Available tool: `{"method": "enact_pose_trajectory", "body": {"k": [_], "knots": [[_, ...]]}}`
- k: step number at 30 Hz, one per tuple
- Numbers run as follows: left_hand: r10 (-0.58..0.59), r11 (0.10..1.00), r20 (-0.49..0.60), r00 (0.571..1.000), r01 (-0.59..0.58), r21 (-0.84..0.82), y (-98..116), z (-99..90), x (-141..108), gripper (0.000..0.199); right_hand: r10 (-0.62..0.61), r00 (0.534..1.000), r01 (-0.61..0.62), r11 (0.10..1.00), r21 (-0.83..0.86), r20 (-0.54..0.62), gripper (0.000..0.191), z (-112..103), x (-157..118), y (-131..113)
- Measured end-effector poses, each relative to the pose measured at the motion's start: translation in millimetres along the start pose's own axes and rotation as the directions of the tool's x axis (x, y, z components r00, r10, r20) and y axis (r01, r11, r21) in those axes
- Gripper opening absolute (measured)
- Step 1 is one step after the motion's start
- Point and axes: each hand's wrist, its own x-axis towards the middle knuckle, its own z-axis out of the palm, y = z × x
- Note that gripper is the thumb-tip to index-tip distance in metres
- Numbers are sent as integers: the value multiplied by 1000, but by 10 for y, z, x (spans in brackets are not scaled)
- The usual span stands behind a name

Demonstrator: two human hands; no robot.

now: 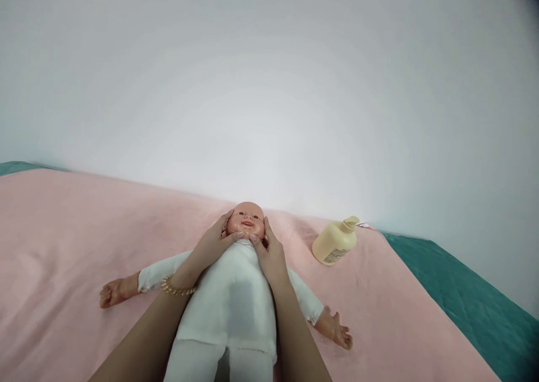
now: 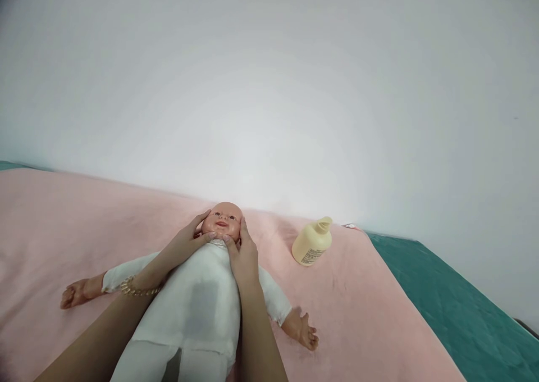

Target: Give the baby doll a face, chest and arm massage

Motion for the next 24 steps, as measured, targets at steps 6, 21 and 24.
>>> {"method": "enact_pose_trajectory", "body": {"k": [6,21,24], "knots": [[16,999,34,999,-18,38,-9,-47,16,81,7,999,-8,1000,25,52,73,-51,28,65],[81,993,73,994,-86,75,86,-32,-38,71,-10,987,6,1000,24,158,77,-134,10,7],[72,997,101,992,-71,-11,97,-27,-40,75,14,990,-20,999,40,142,75,-119,13,6]]}}
